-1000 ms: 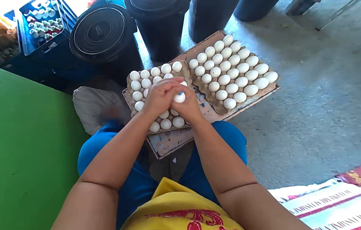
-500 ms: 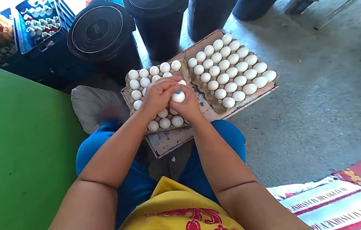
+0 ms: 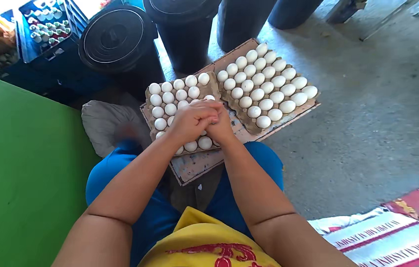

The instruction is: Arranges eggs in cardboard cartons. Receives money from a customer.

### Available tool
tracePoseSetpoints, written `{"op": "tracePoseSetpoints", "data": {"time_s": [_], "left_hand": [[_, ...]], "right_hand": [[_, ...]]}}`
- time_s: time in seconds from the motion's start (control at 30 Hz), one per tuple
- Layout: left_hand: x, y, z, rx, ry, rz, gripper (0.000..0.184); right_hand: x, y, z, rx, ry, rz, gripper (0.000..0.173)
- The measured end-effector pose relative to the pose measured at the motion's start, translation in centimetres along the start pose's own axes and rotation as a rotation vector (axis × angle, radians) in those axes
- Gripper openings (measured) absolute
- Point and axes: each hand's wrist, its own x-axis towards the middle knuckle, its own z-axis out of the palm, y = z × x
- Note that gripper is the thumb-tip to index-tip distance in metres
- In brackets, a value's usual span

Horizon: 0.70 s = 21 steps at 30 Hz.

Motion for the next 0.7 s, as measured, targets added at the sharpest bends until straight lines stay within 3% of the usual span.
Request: {"op": "tracePoseSetpoints", "data": {"time_s": [0.07,0.2,0.37,0.5,0.7], "left_hand": [[-0.1,-0.5,-0.1,-0.043,-0.01,-0.009,0.019],[0.1,-1.2,-0.6,-0.047,0.157,-0.224,0.023],[0.0,0.0,-0.1,0.02,0.029,-0.036,0.018],[0.1,-1.0,-0.6,-0.02,0.14,-0.185,0.022],[-0.2,0.0,0.2,-0.009,0.011,-0.014,0.018]], "right_hand": [[0.0,-0.2,-0.2,-0.02,-0.003,0.022,0.038],[0.1,-0.2,0.4,-0.024,-0.015,0.038,0.032],[-0.1,-0.3,0.1,-0.062,0.0,0.012,0.027],[0.0,-0.2,0.3,-0.075,-0.029,0.03,0.032],[-0.2,-0.1,-0.2,-0.035,0.002,-0.001,0.032]]}}
